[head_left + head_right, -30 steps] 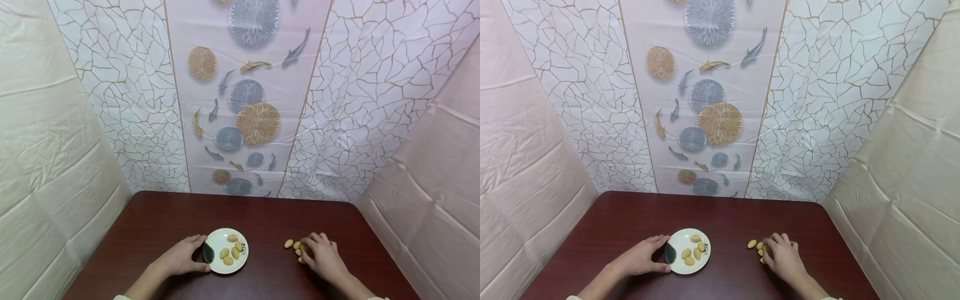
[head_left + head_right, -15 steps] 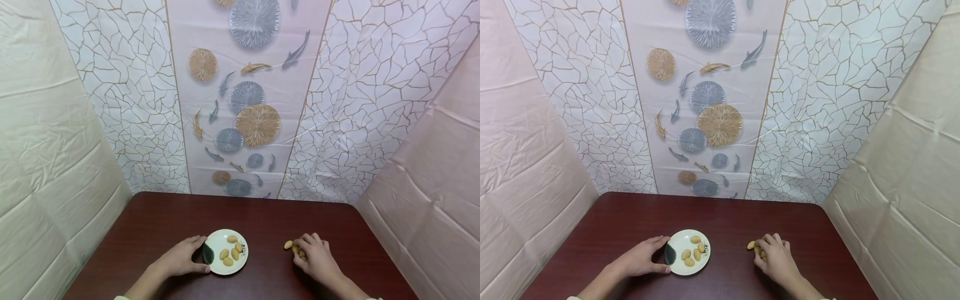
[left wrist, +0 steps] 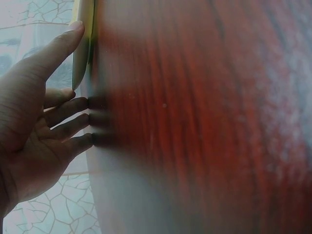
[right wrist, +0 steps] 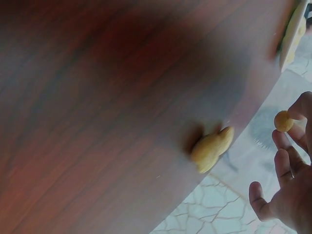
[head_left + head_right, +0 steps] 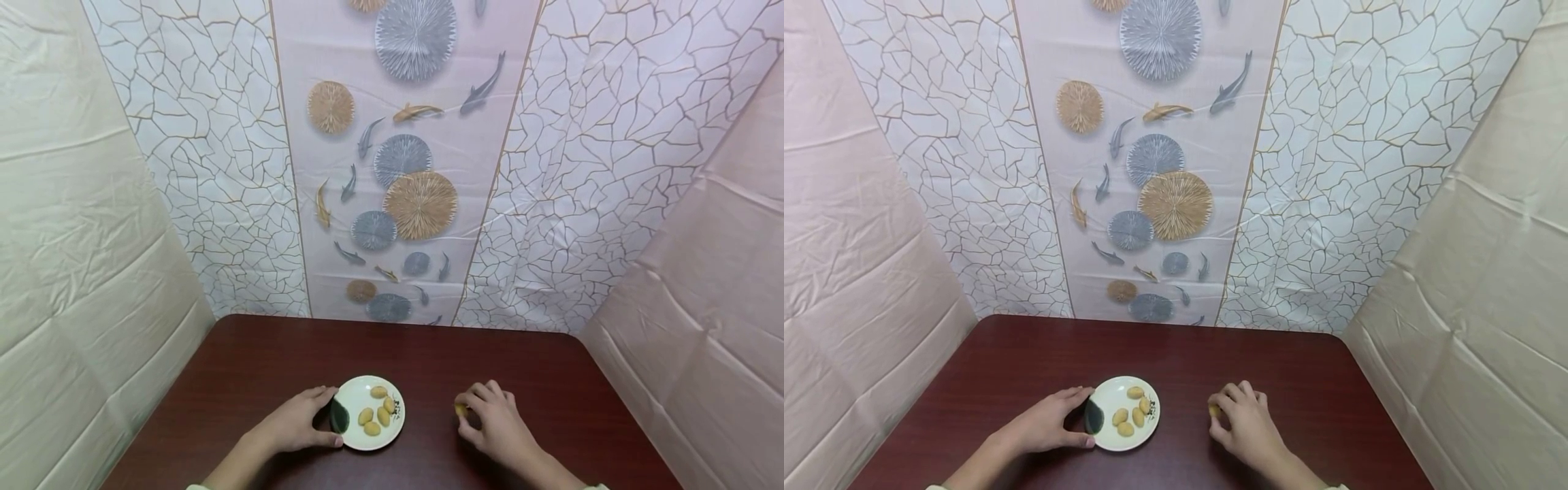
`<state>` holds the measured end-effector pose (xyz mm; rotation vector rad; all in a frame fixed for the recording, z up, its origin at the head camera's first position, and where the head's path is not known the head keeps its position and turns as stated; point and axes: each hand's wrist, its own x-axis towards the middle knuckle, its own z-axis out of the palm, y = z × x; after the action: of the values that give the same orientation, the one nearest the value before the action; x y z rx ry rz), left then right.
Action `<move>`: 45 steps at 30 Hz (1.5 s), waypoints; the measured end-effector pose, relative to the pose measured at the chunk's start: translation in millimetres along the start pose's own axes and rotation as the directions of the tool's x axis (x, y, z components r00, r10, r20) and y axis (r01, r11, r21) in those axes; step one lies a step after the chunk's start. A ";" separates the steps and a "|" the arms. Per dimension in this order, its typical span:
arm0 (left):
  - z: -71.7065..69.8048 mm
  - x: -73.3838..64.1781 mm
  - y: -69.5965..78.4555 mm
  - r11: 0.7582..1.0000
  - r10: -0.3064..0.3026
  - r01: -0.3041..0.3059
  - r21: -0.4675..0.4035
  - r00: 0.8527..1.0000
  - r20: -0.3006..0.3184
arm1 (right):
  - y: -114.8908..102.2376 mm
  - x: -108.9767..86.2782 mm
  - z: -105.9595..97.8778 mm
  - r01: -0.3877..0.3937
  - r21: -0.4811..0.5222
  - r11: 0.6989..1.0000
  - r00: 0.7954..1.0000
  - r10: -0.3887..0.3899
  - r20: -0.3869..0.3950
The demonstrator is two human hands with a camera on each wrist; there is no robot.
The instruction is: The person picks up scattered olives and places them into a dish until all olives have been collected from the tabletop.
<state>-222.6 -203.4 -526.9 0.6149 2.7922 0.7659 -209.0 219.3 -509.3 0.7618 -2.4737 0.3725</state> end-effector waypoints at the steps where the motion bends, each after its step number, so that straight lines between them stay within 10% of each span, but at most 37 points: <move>1: 0.1 -0.1 0.3 1.000 0.000 0.000 0.000 1.000 0.000 | -2.5 1.5 0.6 0.013 0.003 1.000 1.000 -0.013 -0.006; 45: 2.5 0.6 -3.1 1.000 0.018 -0.018 -0.005 1.000 -0.021 | -67.6 54.5 35.5 0.024 0.231 0.973 0.974 -0.075 0.215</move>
<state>-223.5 -204.5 -530.7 0.6361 2.8067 0.7876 -222.0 126.8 -501.5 1.0063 -2.6429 0.5883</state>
